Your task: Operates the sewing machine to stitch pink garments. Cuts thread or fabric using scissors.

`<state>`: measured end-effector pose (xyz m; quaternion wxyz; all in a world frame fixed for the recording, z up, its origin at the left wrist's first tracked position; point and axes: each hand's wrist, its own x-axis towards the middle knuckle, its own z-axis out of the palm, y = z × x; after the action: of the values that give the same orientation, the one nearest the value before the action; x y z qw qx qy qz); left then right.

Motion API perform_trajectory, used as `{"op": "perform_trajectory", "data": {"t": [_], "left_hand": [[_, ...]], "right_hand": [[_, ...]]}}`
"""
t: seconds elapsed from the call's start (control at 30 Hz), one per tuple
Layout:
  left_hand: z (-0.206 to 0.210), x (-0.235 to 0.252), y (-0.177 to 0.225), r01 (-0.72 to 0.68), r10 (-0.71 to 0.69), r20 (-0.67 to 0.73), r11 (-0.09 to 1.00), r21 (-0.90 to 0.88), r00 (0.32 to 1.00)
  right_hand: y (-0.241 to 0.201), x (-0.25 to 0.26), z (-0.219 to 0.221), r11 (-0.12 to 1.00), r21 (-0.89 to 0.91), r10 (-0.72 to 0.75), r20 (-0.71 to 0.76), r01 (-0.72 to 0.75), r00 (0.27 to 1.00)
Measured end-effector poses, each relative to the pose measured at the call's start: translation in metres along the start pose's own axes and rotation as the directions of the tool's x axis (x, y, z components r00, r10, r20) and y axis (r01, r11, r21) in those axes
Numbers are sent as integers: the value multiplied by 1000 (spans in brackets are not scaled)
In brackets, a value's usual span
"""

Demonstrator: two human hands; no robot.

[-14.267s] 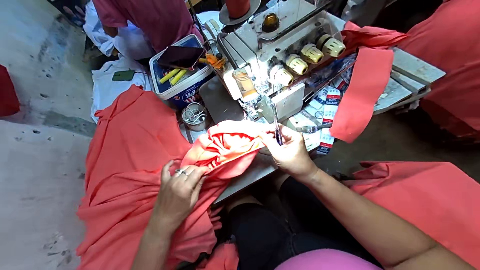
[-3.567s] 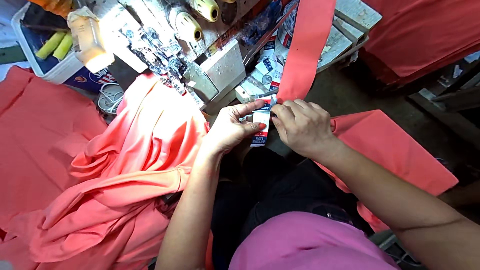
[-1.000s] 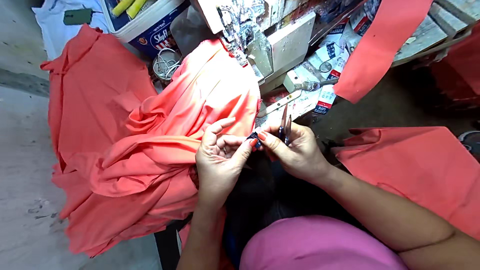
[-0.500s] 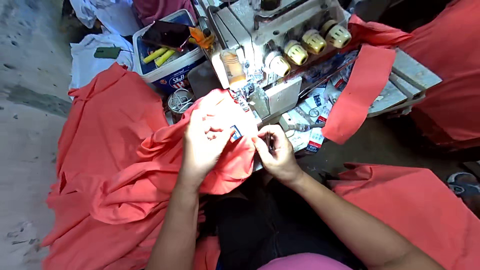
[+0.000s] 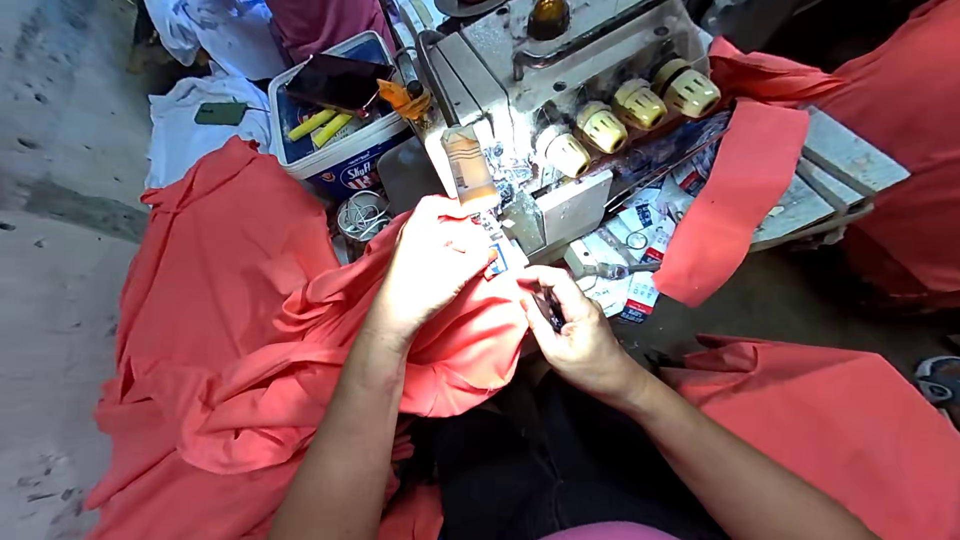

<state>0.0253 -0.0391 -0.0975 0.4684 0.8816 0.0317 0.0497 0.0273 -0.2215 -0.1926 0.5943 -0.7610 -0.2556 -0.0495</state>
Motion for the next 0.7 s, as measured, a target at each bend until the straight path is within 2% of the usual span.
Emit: {"op": "perform_trajectory", "data": {"t": [0.1,0.23,0.3,0.37,0.43,0.5,0.53,0.7], "left_hand": [[-1,2,3,14,-15,19,999,34,1000],[-2,3,5,13,-15,48,999,53,999],[3,4,3,-26,25,12,993,115,1000],[10,-1,3,-114,138,-54,943,311,989],[18,-13,0,-269,346,-53,809,523,937],[24,-24,-7,-388,523,-40,678,625,851],[23,-28,-9,-398,549,-47,659,638,835],[-1,-31,-11,-241,444,-240,781,576,863]], "right_hand": [[-7,5,-5,998,-61,4,68,1,998],[-14,11,-10,992,-110,80,150,-63,986],[-14,13,-11,991,-108,100,163,-83,982],[-16,13,-12,989,-106,119,180,-101,976],[-15,14,-13,989,-113,110,180,-91,977],[-14,15,-13,991,-110,97,177,-78,979],[-14,15,-13,991,-108,96,176,-78,980],[-14,14,-13,991,-92,108,173,-93,979]]}}
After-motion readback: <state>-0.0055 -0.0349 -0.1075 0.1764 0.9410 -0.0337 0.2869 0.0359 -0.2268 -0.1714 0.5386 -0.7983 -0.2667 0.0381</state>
